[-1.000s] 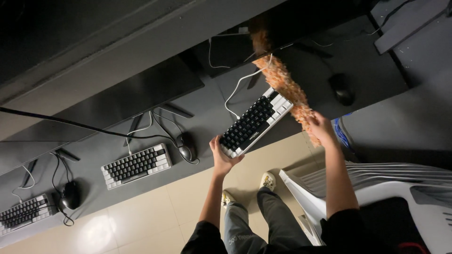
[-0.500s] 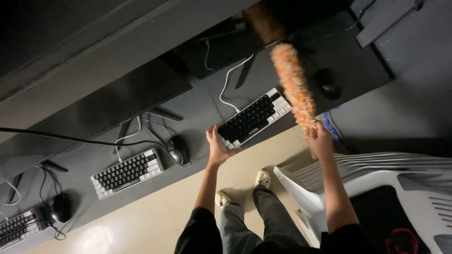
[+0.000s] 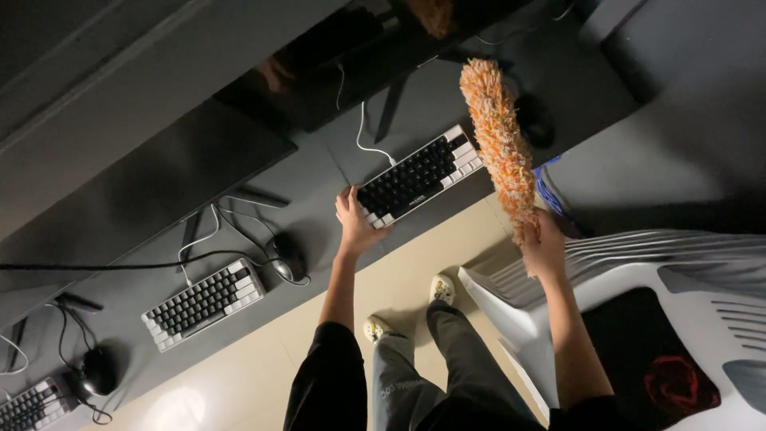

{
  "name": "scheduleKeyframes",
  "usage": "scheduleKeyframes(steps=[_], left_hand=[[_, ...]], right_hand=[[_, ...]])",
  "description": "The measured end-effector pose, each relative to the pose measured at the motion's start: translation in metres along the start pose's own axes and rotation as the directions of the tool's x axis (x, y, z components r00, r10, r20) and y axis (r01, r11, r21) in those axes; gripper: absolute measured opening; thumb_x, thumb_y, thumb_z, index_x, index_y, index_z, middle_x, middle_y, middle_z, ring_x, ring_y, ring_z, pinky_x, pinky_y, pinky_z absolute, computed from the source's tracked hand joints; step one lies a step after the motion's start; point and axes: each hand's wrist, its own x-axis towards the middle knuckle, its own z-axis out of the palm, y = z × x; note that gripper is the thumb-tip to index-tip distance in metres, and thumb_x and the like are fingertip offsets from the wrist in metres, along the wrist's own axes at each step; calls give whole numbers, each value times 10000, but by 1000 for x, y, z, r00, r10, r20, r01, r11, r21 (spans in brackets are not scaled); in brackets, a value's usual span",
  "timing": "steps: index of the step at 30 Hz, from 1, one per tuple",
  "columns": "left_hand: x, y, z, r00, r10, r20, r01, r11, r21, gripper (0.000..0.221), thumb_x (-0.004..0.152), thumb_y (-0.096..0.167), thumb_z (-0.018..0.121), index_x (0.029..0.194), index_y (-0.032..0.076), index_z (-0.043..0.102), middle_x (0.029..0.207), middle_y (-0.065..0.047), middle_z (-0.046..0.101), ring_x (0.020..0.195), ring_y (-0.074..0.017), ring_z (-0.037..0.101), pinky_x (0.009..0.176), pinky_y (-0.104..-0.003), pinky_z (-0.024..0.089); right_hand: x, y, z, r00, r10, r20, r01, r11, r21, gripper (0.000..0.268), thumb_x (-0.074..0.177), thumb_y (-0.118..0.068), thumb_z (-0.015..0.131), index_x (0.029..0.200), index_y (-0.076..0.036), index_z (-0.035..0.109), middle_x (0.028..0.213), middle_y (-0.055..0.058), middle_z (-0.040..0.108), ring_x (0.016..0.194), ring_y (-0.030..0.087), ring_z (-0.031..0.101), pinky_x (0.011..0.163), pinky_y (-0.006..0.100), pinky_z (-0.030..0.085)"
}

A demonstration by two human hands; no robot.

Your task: Dusting keyboards, mice, and monitors on a long office desk using a handheld duster.

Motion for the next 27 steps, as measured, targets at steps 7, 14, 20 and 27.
scheduleKeyframes(steps=[7,14,20,27], left_hand=[[-3,-4,12,997,54,-54,-54,999,1,1232,476,257,956,1509,110,301,1428,-202,368,1356,-387,352,1130,-572,245],[8,3,1,995,-80,63,75,993,87,1267,431,249,951,1517,134,309,1457,-177,353,1386,-396,301,1154,-560,225],[13,26,-3,995,-88,35,80,979,187,1314,422,361,1015,1501,105,310,1502,-201,312,1415,-432,235,1136,-595,191],[49,131,48,975,209,-78,-205,977,59,958,686,415,946,1446,61,483,1430,-203,454,1333,-404,420,1099,-567,303]], right_hand=[[-14,12,5,1000,8,-10,-7,1000,19,313,989,-66,548,1291,-6,607,984,164,702,872,243,699,785,376,545],[-16,-2,-19,941,329,83,-338,926,169,307,1000,-110,529,1291,-68,616,763,97,660,536,152,589,519,339,492],[-21,30,-34,947,322,4,-318,933,169,299,1035,-144,532,1319,-58,573,772,87,643,548,142,573,508,323,478],[-31,85,-34,841,536,67,-460,645,611,234,1125,-162,463,1330,-61,514,897,116,565,634,199,490,539,372,402]])
